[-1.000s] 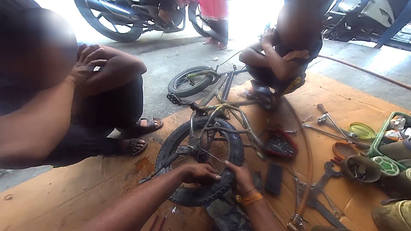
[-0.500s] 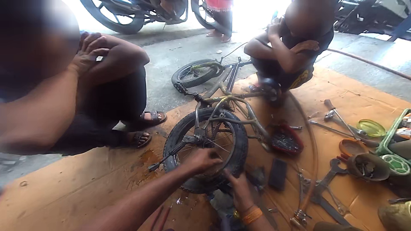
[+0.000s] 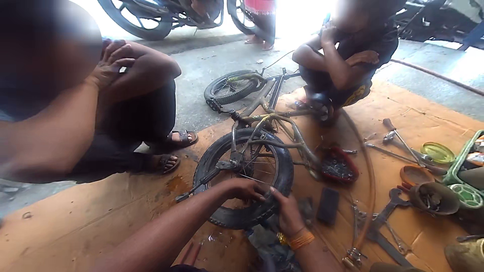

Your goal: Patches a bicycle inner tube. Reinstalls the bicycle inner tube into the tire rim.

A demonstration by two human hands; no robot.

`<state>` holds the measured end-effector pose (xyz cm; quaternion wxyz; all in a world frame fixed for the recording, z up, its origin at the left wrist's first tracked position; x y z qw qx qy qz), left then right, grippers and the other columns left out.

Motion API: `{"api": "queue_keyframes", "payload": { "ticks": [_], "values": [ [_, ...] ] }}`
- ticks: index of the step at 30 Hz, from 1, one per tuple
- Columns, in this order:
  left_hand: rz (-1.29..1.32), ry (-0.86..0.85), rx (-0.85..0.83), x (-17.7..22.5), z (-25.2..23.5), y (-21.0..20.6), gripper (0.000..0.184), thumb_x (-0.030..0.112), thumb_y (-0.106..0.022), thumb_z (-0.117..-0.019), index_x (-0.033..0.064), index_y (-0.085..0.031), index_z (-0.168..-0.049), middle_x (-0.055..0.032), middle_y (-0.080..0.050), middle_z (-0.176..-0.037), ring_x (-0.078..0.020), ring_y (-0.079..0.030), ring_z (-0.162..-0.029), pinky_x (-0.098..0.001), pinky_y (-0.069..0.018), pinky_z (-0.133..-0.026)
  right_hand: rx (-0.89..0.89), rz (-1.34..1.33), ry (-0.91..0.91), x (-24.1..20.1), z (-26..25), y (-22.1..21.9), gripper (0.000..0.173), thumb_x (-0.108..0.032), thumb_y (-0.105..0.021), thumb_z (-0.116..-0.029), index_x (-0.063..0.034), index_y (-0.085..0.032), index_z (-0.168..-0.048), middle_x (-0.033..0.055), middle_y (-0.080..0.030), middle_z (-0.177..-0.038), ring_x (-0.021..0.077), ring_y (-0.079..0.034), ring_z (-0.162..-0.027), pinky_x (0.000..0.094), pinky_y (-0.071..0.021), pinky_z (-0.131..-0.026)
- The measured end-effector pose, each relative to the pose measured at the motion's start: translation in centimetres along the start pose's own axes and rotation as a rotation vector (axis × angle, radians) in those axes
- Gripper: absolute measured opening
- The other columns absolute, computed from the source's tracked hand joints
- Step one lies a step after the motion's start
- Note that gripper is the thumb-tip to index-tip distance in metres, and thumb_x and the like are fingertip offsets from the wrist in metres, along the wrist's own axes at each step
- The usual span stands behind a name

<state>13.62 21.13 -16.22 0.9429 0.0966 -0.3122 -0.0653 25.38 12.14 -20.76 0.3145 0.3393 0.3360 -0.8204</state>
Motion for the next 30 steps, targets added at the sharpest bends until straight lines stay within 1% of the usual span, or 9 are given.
{"api": "queue_keyframes", "payload": {
  "ticks": [6, 10, 13, 15, 17, 20, 23, 26, 30],
  "values": [
    [0.001, 0.055, -0.084, -1.1, -1.1, -0.8, 0.045, 0.034, -0.059, -0.1051, 0.007, -0.056, -0.141, -0.0183, -0.066, -0.12, -0.0277, -0.067, -0.097, -0.0496, -0.0554, -0.087, -0.014, -0.199, -0.009, 2.9, -1.0, 1.4, 0.047, -0.001, -0.073, -0.092, 0.0048, -0.053, -0.134, 0.0231, -0.069, -0.115, 0.0305, -0.071, -0.101, 0.0462, -0.0609, -0.09],
    [-0.361, 0.12, 0.2, 1.6, -0.5, -1.0, 0.045, 0.044, -0.048, -0.1049, 0.0075, -0.065, -0.124, -0.0206, -0.069, -0.112, -0.0404, -0.066, -0.106, -0.0675, -0.0487, -0.09, -0.039, -0.112, 0.0, 1.8, -3.0, 1.9, 0.041, -0.012, -0.074, -0.0945, 0.0031, -0.057, -0.129, 0.0201, -0.071, -0.107, 0.0276, -0.072, -0.095, 0.0443, -0.0617, -0.085],
    [-0.281, 0.162, 0.484, 3.4, 0.1, -0.2, 0.044, 0.045, -0.046, -0.1055, 0.0123, -0.064, -0.129, -0.019, -0.07, -0.111, -0.0404, -0.067, -0.108, -0.0662, -0.05, -0.091, 0.027, 0.142, 0.068, -1.9, -4.5, 1.7, 0.056, -0.038, -0.075, -0.093, -0.0104, -0.057, -0.138, 0.0142, -0.07, -0.116, 0.026, -0.07, -0.1, 0.0475, -0.0589, -0.085],
    [-0.092, 0.068, 0.606, 3.7, 0.5, 1.4, 0.048, 0.041, -0.06, -0.1015, 0.018, -0.057, -0.143, -0.0135, -0.072, -0.118, -0.035, -0.069, -0.109, -0.0628, -0.0526, -0.094, 0.065, 0.239, 0.084, -3.7, -4.3, 1.1, 0.084, -0.053, -0.074, -0.0898, -0.0191, -0.036, -0.156, 0.0161, -0.061, -0.136, 0.0307, -0.065, -0.114, 0.0541, -0.0553, -0.091],
    [0.001, -0.013, 0.686, 3.6, 2.0, 2.9, 0.058, 0.038, -0.077, -0.0903, 0.0153, -0.058, -0.14, -0.0107, -0.071, -0.117, -0.0312, -0.07, -0.104, -0.0597, -0.0553, -0.092, 0.096, 0.247, 0.102, -3.7, -2.9, 0.4, 0.093, -0.047, -0.081, -0.0853, -0.0153, -0.031, -0.157, 0.0189, -0.062, -0.131, 0.0317, -0.067, -0.108, 0.0534, -0.0583, -0.087],
    [-0.063, 0.024, 0.57, 1.4, 2.5, 2.6, 0.05, 0.045, -0.079, -0.0876, 0.0115, -0.068, -0.123, -0.0113, -0.071, -0.11, -0.0286, -0.069, -0.101, -0.0568, -0.0541, -0.093, 0.144, 0.186, 0.057, -1.2, -0.9, 0.1, 0.06, -0.031, -0.084, -0.0857, -0.0007, -0.058, -0.13, 0.0176, -0.072, -0.106, 0.0261, -0.072, -0.095, 0.046, -0.0612, -0.084],
    [0.08, 0.062, 0.204, -1.0, 0.7, -1.0, 0.044, 0.046, -0.055, -0.1044, 0.0131, -0.066, -0.132, -0.0141, -0.068, -0.121, -0.0269, -0.066, -0.11, -0.0528, -0.051, -0.098, 0.078, 0.065, 0.019, 0.0, -0.6, 0.4, 0.049, -0.021, -0.081, -0.0894, 0.0029, -0.059, -0.126, 0.0182, -0.072, -0.105, 0.0256, -0.073, -0.094, 0.0427, -0.0625, -0.084],
    [0.199, -0.011, 0.026, -1.4, -0.5, -2.2, 0.046, 0.045, -0.054, -0.1049, 0.0105, -0.061, -0.134, -0.0135, -0.067, -0.121, -0.0239, -0.065, -0.107, -0.0481, -0.0525, -0.095, 0.034, -0.076, 0.025, 1.5, -1.6, 1.4, 0.047, -0.016, -0.078, -0.0917, 0.0029, -0.057, -0.129, 0.0196, -0.072, -0.108, 0.0271, -0.073, -0.096, 0.0433, -0.0619, -0.086],
    [0.003, 0.046, 0.231, 0.0, -1.8, -1.5, 0.041, 0.043, -0.062, -0.0996, 0.0071, -0.069, -0.117, -0.0154, -0.07, -0.108, -0.03, -0.068, -0.102, -0.0575, -0.0519, -0.093, 0.016, -0.066, 0.014, 1.3, -3.2, 1.8, 0.044, -0.022, -0.074, -0.0955, 0.0029, -0.058, -0.128, 0.0192, -0.071, -0.106, 0.0267, -0.072, -0.094, 0.0437, -0.0618, -0.084]
  ]
}}
Point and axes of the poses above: each hand's wrist, its own z-axis away from the middle knuckle, its own y-axis out of the back of the hand, x = y × z, the point moved 8 cm from there along -z, towards the middle knuckle
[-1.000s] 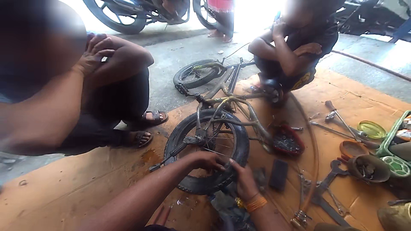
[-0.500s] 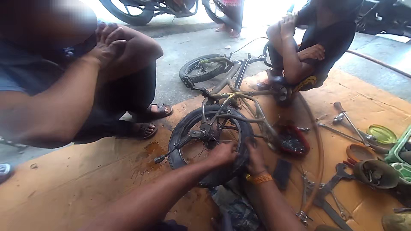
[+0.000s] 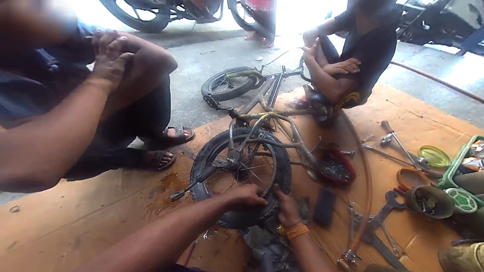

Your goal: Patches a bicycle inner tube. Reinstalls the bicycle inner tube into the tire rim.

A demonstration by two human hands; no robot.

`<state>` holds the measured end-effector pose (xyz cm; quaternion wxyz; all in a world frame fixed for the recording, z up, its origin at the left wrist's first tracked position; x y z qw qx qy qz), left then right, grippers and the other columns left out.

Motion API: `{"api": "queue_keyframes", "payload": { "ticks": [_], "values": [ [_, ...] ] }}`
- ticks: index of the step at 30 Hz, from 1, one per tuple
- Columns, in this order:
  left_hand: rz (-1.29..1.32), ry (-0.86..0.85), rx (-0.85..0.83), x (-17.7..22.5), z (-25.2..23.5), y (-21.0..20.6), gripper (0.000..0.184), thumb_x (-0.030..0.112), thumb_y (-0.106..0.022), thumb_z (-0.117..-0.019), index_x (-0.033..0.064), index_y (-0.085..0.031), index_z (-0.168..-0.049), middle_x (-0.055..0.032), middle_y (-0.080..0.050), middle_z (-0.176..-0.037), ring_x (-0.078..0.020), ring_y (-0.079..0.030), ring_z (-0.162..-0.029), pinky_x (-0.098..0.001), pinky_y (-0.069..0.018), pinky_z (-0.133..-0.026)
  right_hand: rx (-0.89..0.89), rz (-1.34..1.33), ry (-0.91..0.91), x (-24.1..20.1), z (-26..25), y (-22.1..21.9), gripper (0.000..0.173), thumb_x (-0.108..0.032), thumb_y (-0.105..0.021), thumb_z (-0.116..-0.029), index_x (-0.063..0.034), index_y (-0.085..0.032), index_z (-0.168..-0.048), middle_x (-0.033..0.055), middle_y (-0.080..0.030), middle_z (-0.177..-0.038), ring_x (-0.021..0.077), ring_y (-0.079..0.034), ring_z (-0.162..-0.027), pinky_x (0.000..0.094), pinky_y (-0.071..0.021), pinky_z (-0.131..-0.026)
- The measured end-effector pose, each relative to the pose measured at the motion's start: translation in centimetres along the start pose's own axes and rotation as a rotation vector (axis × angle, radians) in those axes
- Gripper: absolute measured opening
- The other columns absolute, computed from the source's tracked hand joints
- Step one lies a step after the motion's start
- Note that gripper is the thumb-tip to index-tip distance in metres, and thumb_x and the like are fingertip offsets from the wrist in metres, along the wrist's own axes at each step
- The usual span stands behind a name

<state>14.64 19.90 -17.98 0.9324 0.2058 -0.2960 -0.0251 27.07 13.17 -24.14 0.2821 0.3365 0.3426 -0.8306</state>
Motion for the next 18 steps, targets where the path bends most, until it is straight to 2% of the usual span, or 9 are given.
{"api": "queue_keyframes", "payload": {
  "ticks": [2, 3, 5, 6, 8, 10, 14, 16, 18],
  "values": [
    [-0.008, 0.051, 0.143, 1.3, 0.3, 0.2, 0.043, 0.045, -0.058, -0.1003, 0.0081, -0.069, -0.119, -0.0175, -0.07, -0.11, -0.0335, -0.067, -0.106, -0.0612, -0.0501, -0.094, 0.083, 0.12, 0.015, -1.8, -0.7, -0.1, 0.052, -0.035, -0.076, -0.0931, -0.0029, -0.06, -0.131, 0.017, -0.071, -0.108, 0.0265, -0.071, -0.096, 0.0459, -0.06, -0.084],
    [0.025, 0.043, 0.208, 1.9, 0.4, 0.8, 0.044, 0.047, -0.058, -0.1007, 0.0095, -0.068, -0.122, -0.017, -0.07, -0.11, -0.0331, -0.067, -0.106, -0.0607, -0.0503, -0.094, 0.129, 0.186, 0.038, -3.0, -0.9, -0.2, 0.062, -0.042, -0.077, -0.091, -0.0073, -0.056, -0.138, 0.0171, -0.069, -0.115, 0.0281, -0.069, -0.101, 0.0484, -0.0582, -0.086],
    [0.099, -0.017, 0.326, 2.6, 0.9, 2.9, 0.049, 0.048, -0.063, -0.0989, 0.0163, -0.064, -0.136, -0.0131, -0.072, -0.115, -0.0303, -0.069, -0.107, -0.0581, -0.052, -0.097, 0.163, 0.283, 0.085, -5.0, -0.7, -0.7, 0.086, -0.048, -0.078, -0.0881, -0.0117, -0.036, -0.154, 0.0208, -0.062, -0.13, 0.0328, -0.065, -0.109, 0.0529, -0.0557, -0.088],
    [0.097, -0.026, 0.38, 2.6, 1.7, 4.1, 0.054, 0.049, -0.069, -0.0957, 0.0168, -0.061, -0.139, -0.0119, -0.072, -0.116, -0.0299, -0.069, -0.106, -0.0583, -0.0529, -0.096, 0.155, 0.312, 0.095, -5.3, 0.0, -0.9, 0.094, -0.048, -0.081, -0.0862, -0.0114, -0.03, -0.157, 0.0219, -0.061, -0.131, 0.0335, -0.065, -0.108, 0.0535, -0.0565, -0.088],
    [0.009, 0.001, 0.452, 2.3, 3.8, 6.0, 0.057, 0.049, -0.077, -0.0886, 0.0143, -0.065, -0.131, -0.0113, -0.072, -0.111, -0.0307, -0.07, -0.103, -0.0601, -0.0538, -0.093, 0.131, 0.321, 0.107, -4.4, 1.6, -1.5, 0.086, -0.042, -0.085, -0.0833, -0.006, -0.041, -0.148, 0.0196, -0.067, -0.119, 0.0292, -0.07, -0.101, 0.0492, -0.0607, -0.085],
    [-0.104, 0.024, 0.328, 1.0, 4.0, 5.1, 0.045, 0.049, -0.075, -0.0897, 0.0156, -0.071, -0.12, -0.0102, -0.073, -0.109, -0.0302, -0.069, -0.104, -0.0614, -0.0525, -0.095, 0.12, 0.244, 0.073, -2.6, 3.2, -2.2, 0.067, -0.03, -0.086, -0.0841, 0.0003, -0.054, -0.135, 0.0184, -0.071, -0.108, 0.0259, -0.073, -0.093, 0.0443, -0.0631, -0.08],
    [-0.004, 0.05, 0.005, -1.2, 3.1, 2.2, 0.04, 0.044, -0.058, -0.1035, 0.017, -0.069, -0.131, -0.0127, -0.07, -0.12, -0.0272, -0.067, -0.106, -0.0521, -0.0518, -0.095, 0.058, 0.184, 0.011, -1.4, 3.4, -2.3, 0.061, -0.018, -0.082, -0.0877, 0.0013, -0.05, -0.137, 0.0192, -0.069, -0.113, 0.0257, -0.072, -0.098, 0.0424, -0.0623, -0.085],
    [-0.001, 0.034, -0.103, -1.5, 2.7, 1.5, 0.042, 0.043, -0.057, -0.1044, 0.0127, -0.067, -0.132, -0.0159, -0.069, -0.118, -0.0278, -0.065, -0.103, -0.0523, -0.0504, -0.092, -0.011, 0.138, 0.021, -1.3, 2.8, -1.6, 0.057, -0.016, -0.08, -0.0898, 0.0021, -0.052, -0.136, 0.0196, -0.07, -0.113, 0.0263, -0.073, -0.099, 0.0419, -0.0626, -0.087],
    [-0.048, -0.006, -0.179, -1.5, 2.2, 0.9, 0.041, 0.041, -0.056, -0.1048, 0.0087, -0.067, -0.126, -0.0154, -0.068, -0.111, -0.0252, -0.064, -0.097, -0.0513, -0.0506, -0.09, -0.058, 0.088, 0.036, -0.9, 1.9, -0.9, 0.055, -0.014, -0.078, -0.0911, 0.0045, -0.051, -0.136, 0.0211, -0.071, -0.113, 0.0282, -0.073, -0.1, 0.0433, -0.0627, -0.088]
  ]
}}
Point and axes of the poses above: each hand's wrist, its own z-axis away from the middle knuckle, its own y-axis out of the back of the hand, x = y × z, the point moved 8 cm from there along -z, towards the middle knuckle
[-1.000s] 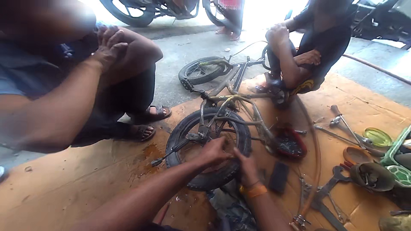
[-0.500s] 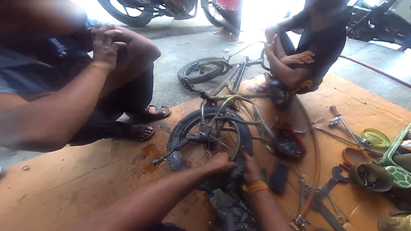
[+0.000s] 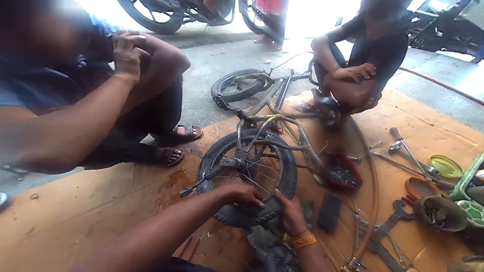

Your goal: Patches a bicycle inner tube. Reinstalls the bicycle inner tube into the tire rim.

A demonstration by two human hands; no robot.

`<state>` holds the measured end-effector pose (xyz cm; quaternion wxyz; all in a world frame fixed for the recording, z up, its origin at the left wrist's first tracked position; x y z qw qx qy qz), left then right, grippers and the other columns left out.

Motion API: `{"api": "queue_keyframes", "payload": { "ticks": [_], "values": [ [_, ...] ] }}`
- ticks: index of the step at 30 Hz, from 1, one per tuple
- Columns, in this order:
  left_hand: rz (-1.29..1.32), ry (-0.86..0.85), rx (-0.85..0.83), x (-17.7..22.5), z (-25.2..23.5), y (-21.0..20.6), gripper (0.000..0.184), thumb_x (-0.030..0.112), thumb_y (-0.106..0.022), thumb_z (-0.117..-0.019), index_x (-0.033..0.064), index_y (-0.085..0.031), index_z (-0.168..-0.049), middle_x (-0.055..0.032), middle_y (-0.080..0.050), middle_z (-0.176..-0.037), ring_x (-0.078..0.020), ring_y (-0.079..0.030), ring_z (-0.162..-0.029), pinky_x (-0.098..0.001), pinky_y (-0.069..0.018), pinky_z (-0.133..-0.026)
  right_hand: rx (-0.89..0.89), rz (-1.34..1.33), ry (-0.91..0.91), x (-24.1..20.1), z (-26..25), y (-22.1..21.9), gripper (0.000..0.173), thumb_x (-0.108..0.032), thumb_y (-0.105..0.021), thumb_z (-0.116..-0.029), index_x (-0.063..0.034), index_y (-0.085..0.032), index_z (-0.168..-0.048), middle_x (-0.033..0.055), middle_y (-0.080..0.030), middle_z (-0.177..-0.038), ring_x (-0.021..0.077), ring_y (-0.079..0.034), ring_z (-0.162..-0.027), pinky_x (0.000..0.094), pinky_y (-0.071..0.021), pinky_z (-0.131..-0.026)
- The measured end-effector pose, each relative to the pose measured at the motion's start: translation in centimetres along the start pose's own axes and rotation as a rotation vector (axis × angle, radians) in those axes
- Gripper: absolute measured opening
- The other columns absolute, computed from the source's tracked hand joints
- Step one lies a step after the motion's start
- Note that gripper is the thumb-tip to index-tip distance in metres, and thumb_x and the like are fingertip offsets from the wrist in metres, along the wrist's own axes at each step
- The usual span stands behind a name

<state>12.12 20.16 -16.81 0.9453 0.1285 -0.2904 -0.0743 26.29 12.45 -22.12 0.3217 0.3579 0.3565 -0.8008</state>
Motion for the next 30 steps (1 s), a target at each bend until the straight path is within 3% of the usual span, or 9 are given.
{"api": "queue_keyframes", "payload": {
  "ticks": [5, 9, 11, 15, 17, 20, 23, 26, 30],
  "values": [
    [0.092, -0.079, -0.093, -0.3, -0.7, -0.5, 0.036, 0.037, -0.057, -0.1045, 0.0071, -0.066, -0.121, -0.0088, -0.066, -0.1, -0.0151, -0.06, -0.084, -0.0409, -0.0513, -0.082, -0.054, -0.117, 0.016, 2.2, -0.9, 0.8, 0.049, -0.014, -0.073, -0.0952, 0.0061, -0.052, -0.135, 0.0233, -0.07, -0.111, 0.0294, -0.072, -0.097, 0.0456, -0.062, -0.087],
    [0.188, -0.083, 0.03, 0.3, -1.8, -0.3, 0.037, 0.039, -0.062, -0.102, 0.0051, -0.068, -0.116, -0.0078, -0.066, -0.096, -0.0138, -0.06, -0.081, -0.038, -0.0517, -0.079, 0.042, -0.031, 0.014, -0.1, -1.8, 0.7, 0.045, -0.016, -0.073, -0.0957, 0.005, -0.056, -0.132, 0.0219, -0.071, -0.106, 0.0286, -0.073, -0.093, 0.0453, -0.0626, -0.083],
    [0.259, -0.037, 0.126, 0.9, -2.3, 0.0, 0.04, 0.043, -0.065, -0.0994, 0.0067, -0.069, -0.116, -0.0089, -0.067, -0.099, -0.0167, -0.062, -0.086, -0.0411, -0.0519, -0.083, 0.106, 0.05, 0.019, -1.9, -3.0, 0.8, 0.042, -0.022, -0.073, -0.0957, 0.0018, -0.06, -0.128, 0.0197, -0.072, -0.104, 0.028, -0.073, -0.091, 0.0463, -0.0621, -0.081],
    [0.396, 0.015, 0.196, 1.2, -3.1, 0.6, 0.047, 0.048, -0.07, -0.0949, 0.0068, -0.07, -0.116, -0.0103, -0.069, -0.101, -0.0185, -0.065, -0.089, -0.0426, -0.0532, -0.085, 0.145, 0.193, 0.054, -4.6, -3.9, 0.1, 0.056, -0.039, -0.076, -0.0923, -0.0067, -0.058, -0.135, 0.0162, -0.071, -0.11, 0.0271, -0.071, -0.095, 0.0484, -0.0602, -0.083],
    [0.442, -0.005, 0.176, 0.9, -3.1, 0.4, 0.041, 0.045, -0.071, -0.095, 0.0087, -0.07, -0.116, -0.0073, -0.068, -0.097, -0.015, -0.063, -0.083, -0.0381, -0.0536, -0.079, 0.157, 0.246, 0.061, -4.1, -2.3, -0.7, 0.065, -0.034, -0.08, -0.0896, -0.0046, -0.05, -0.14, 0.0178, -0.069, -0.111, 0.0276, -0.07, -0.094, 0.0479, -0.06, -0.081],
    [0.419, -0.045, 0.148, 0.6, -2.8, 0.3, 0.033, 0.037, -0.07, -0.0969, 0.0084, -0.068, -0.113, -0.0036, -0.063, -0.087, -0.0104, -0.055, -0.072, -0.0324, -0.0495, -0.069, 0.203, 0.142, -0.014, -1.5, -0.1, -1.0, 0.051, -0.022, -0.083, -0.0869, 0.003, -0.06, -0.126, 0.0187, -0.072, -0.1, 0.0276, -0.073, -0.087, 0.0458, -0.0627, -0.077],
    [0.361, -0.031, 0.166, -0.1, -3.4, 0.1, 0.04, 0.039, -0.074, -0.0933, 0.0062, -0.07, -0.116, -0.0096, -0.068, -0.096, -0.0176, -0.062, -0.084, -0.0424, -0.0528, -0.081, 0.183, 0.059, -0.059, 0.1, -0.2, -0.2, 0.044, -0.015, -0.079, -0.0896, 0.004, -0.06, -0.124, 0.0188, -0.072, -0.099, 0.0262, -0.072, -0.087, 0.0438, -0.062, -0.078],
    [0.196, 0.043, 0.322, 0.9, -3.7, 0.0, 0.044, 0.047, -0.081, -0.083, 0.0087, -0.075, -0.105, -0.0129, -0.073, -0.098, -0.028, -0.069, -0.093, -0.0563, -0.0538, -0.087, 0.123, -0.05, -0.036, 1.9, -1.6, 1.3, 0.04, -0.014, -0.075, -0.0933, 0.0041, -0.059, -0.125, 0.0197, -0.072, -0.099, 0.0255, -0.072, -0.085, 0.0428, -0.0619, -0.078],
    [0.143, 0.067, 0.44, 2.5, -3.5, 0.2, 0.051, 0.057, -0.072, -0.0868, 0.0112, -0.075, -0.109, -0.0147, -0.072, -0.104, -0.0325, -0.069, -0.101, -0.0612, -0.0526, -0.091, 0.042, 0.02, -0.023, -0.1, -3.2, 1.7, 0.031, -0.019, -0.068, -0.0988, 0.0051, -0.063, -0.117, 0.0181, -0.071, -0.093, 0.0241, -0.071, -0.082, 0.0416, -0.0612, -0.075]
  ]
}}
Point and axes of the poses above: each hand's wrist, its own z-axis away from the middle knuckle, its own y-axis out of the back of the hand, x = y × z, the point moved 8 cm from there along -z, towards the middle knuckle
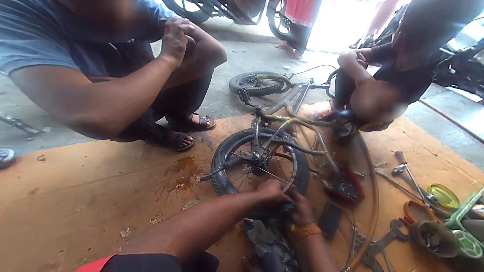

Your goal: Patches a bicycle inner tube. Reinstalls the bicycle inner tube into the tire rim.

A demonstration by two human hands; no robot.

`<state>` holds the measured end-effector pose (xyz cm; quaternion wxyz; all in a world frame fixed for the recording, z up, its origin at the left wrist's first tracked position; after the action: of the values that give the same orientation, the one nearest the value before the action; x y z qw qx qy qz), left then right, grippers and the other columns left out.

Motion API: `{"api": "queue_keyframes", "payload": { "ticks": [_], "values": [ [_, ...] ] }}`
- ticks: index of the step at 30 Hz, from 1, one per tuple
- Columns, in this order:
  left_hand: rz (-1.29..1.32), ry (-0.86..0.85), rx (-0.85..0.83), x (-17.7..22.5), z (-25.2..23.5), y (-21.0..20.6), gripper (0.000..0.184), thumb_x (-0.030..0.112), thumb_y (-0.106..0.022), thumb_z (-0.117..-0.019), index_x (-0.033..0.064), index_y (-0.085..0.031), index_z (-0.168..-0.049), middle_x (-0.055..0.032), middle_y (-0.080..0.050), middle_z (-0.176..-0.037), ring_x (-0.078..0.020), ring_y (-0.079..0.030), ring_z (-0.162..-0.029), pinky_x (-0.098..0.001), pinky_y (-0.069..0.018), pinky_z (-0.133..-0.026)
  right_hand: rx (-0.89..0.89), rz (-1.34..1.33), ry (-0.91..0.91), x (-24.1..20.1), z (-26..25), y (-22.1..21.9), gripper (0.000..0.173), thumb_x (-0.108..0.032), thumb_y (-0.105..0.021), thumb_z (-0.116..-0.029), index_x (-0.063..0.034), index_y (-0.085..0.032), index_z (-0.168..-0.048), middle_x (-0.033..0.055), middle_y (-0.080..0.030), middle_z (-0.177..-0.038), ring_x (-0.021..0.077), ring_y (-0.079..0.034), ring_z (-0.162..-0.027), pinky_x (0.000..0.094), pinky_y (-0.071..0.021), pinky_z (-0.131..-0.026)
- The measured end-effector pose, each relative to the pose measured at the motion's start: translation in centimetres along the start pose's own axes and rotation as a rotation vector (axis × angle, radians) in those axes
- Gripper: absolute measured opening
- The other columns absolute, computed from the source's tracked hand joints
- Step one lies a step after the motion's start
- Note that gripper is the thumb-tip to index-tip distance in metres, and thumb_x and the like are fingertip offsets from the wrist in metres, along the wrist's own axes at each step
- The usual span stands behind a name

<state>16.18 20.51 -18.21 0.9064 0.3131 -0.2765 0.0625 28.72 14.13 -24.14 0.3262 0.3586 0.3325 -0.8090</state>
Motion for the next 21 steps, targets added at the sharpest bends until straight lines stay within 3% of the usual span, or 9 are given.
{"api": "queue_keyframes", "payload": {
  "ticks": [2, 4, 6, 8, 10, 12, 18, 21],
  "values": [
    [0.114, -0.048, -0.026, 0.8, 0.1, 1.0, 0.056, 0.055, -0.072, -0.0901, 0.0081, -0.071, -0.121, -0.0179, -0.071, -0.111, -0.0337, -0.068, -0.103, -0.0594, -0.0523, -0.093, 0.072, 0.138, 0.023, -2.7, 0.4, -0.2, 0.039, -0.032, -0.069, -0.0981, -0.001, -0.063, -0.121, 0.0155, -0.071, -0.094, 0.0236, -0.069, -0.082, 0.0421, -0.0593, -0.072],
    [0.293, -0.097, -0.133, 1.1, 0.3, 2.2, 0.061, 0.04, -0.074, -0.0947, 0.0057, -0.056, -0.141, -0.0209, -0.067, -0.122, -0.0338, -0.067, -0.103, -0.0551, -0.0543, -0.091, 0.151, 0.221, 0.056, -4.1, 2.0, -1.1, 0.066, -0.044, -0.073, -0.0942, -0.0098, -0.048, -0.145, 0.0177, -0.067, -0.118, 0.0291, -0.067, -0.1, 0.0498, -0.0571, -0.084],
    [0.365, -0.141, -0.268, 1.2, 0.7, 2.9, 0.055, 0.021, -0.069, -0.0994, 0.0087, -0.048, -0.149, -0.018, -0.063, -0.133, -0.0314, -0.066, -0.111, -0.0521, -0.0548, -0.092, 0.171, 0.181, 0.095, -3.0, 4.2, -2.5, 0.08, -0.038, -0.077, -0.0919, -0.0095, -0.035, -0.154, 0.0204, -0.062, -0.129, 0.0311, -0.066, -0.109, 0.0519, -0.0574, -0.089],
    [0.353, -0.16, -0.354, 1.2, 0.9, 2.9, 0.05, 0.012, -0.061, -0.1023, 0.0078, -0.047, -0.15, -0.0169, -0.06, -0.138, -0.0294, -0.063, -0.116, -0.0504, -0.0528, -0.096, 0.154, 0.092, 0.068, -0.4, 6.2, -3.8, 0.075, -0.029, -0.081, -0.0889, -0.0057, -0.041, -0.148, 0.0193, -0.064, -0.126, 0.0292, -0.068, -0.108, 0.0493, -0.0603, -0.088],
    [0.344, -0.153, -0.397, 1.1, 0.5, 2.6, 0.047, 0.02, -0.059, -0.1049, 0.0062, -0.048, -0.148, -0.0175, -0.06, -0.134, -0.0271, -0.063, -0.112, -0.0493, -0.0529, -0.095, 0.152, 0.039, 0.005, 0.8, 7.0, -4.2, 0.061, -0.024, -0.085, -0.0857, -0.0007, -0.056, -0.133, 0.0187, -0.071, -0.112, 0.0284, -0.073, -0.097, 0.0471, -0.0633, -0.081],
    [0.34, -0.139, -0.438, 1.0, 0.1, 1.7, 0.045, 0.023, -0.059, -0.1051, 0.0047, -0.05, -0.145, -0.0174, -0.062, -0.127, -0.0245, -0.064, -0.107, -0.048, -0.0539, -0.094, 0.135, 0.053, -0.037, 1.3, 7.2, -3.7, 0.051, -0.016, -0.084, -0.0849, 0.0012, -0.06, -0.126, 0.0186, -0.072, -0.105, 0.0278, -0.073, -0.091, 0.0452, -0.063, -0.079],
    [0.265, -0.074, -0.333, 1.6, -1.3, 1.8, 0.038, 0.021, -0.072, -0.0971, 0.0002, -0.062, -0.127, -0.0151, -0.068, -0.108, -0.0212, -0.068, -0.091, -0.0412, -0.0578, -0.085, 0.036, 0.036, -0.001, 1.6, 6.1, -2.4, 0.05, -0.015, -0.085, -0.0835, -0.0025, -0.062, -0.126, 0.0147, -0.073, -0.108, 0.0248, -0.072, -0.097, 0.0429, -0.0621, -0.084],
    [0.238, -0.03, -0.248, 1.3, -1.0, 1.7, 0.041, 0.023, -0.075, -0.094, 0.0021, -0.064, -0.127, -0.0148, -0.07, -0.107, -0.0227, -0.068, -0.09, -0.042, -0.0571, -0.083, -0.049, -0.067, 0.009, 2.5, 5.9, -2.5, 0.054, -0.014, -0.087, -0.0813, -0.004, -0.063, -0.128, 0.0147, -0.072, -0.113, 0.0254, -0.071, -0.103, 0.0447, -0.0609, -0.09]
  ]
}}
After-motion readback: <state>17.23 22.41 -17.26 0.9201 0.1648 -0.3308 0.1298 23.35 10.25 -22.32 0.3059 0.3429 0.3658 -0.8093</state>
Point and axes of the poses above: each hand's wrist, its own z-axis away from the middle knuckle, its own y-axis out of the back of the hand, x = y × z, the point moved 8 cm from there along -z, towards the middle knuckle
